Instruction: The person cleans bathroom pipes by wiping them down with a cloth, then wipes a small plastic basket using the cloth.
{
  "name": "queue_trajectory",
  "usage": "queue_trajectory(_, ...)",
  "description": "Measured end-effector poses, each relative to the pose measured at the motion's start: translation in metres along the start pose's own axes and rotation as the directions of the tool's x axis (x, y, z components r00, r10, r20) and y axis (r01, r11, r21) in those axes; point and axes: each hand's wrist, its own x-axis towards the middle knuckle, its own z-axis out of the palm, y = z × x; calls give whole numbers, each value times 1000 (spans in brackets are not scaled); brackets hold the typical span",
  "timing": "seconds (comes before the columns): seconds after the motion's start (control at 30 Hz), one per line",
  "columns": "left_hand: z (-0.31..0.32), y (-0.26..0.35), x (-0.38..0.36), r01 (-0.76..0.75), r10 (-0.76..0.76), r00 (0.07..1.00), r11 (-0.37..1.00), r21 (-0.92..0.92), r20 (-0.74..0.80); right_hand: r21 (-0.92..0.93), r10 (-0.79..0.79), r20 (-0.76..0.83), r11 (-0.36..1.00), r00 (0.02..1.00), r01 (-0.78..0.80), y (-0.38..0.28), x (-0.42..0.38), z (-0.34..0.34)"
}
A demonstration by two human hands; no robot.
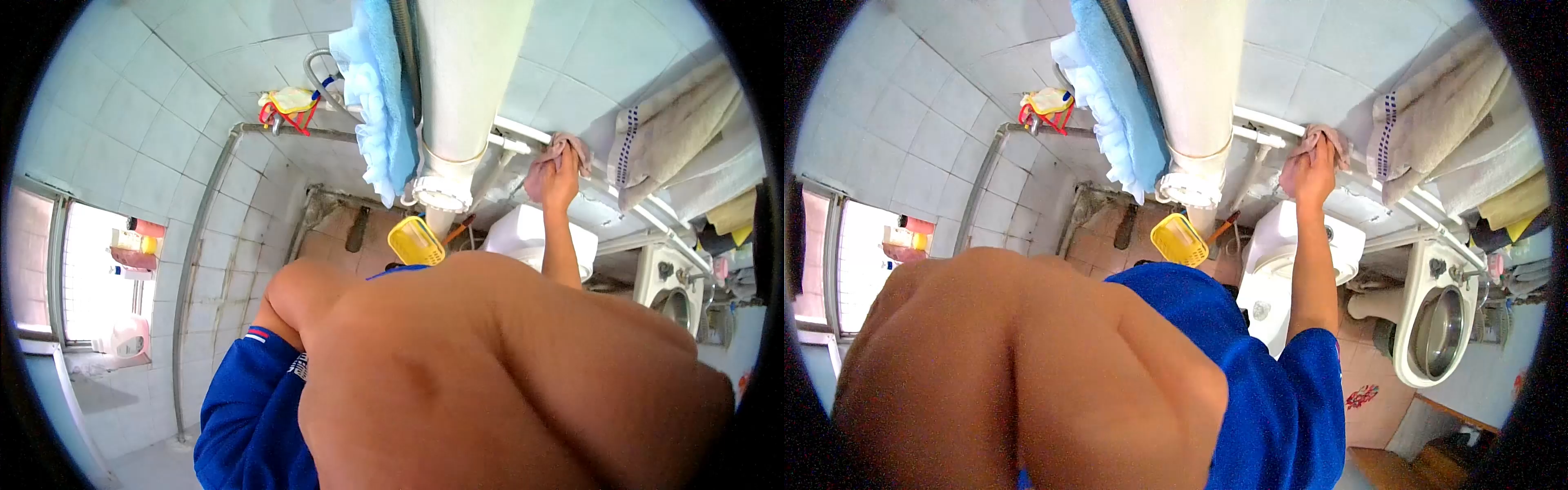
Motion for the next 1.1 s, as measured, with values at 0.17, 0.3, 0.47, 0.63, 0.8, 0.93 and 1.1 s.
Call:
queue_trajectory(0.17,-4,-5,4,36,-36,999,999,33,-14,1,10,-2,1000,1000,-10,4,1,2)
queue_trajectory(0.3,-13,-25,-1,151,-141,987,980,134,-75,21,14,-9,1000,1000,-14,0,1,-1)
queue_trajectory(0.47,-12,-152,-87,457,-433,889,812,364,-151,26,-116,-48,993,992,117,-18,8,-1)
queue_trajectory(0.63,-30,-243,-158,238,-471,870,658,714,144,88,-248,63,966,967,242,-74,7,23)
queue_trajectory(0.8,-54,-268,-186,-69,-526,724,589,805,447,83,-245,178,969,953,233,-79,7,20)
queue_trajectory(0.93,-57,-276,-199,-67,-506,743,595,801,438,95,-89,-47,991,995,93,-33,3,2)
queue_trajectory(1.1,-54,-275,-202,-64,-475,783,581,811,402,107,-149,-44,982,988,153,-59,8,22)
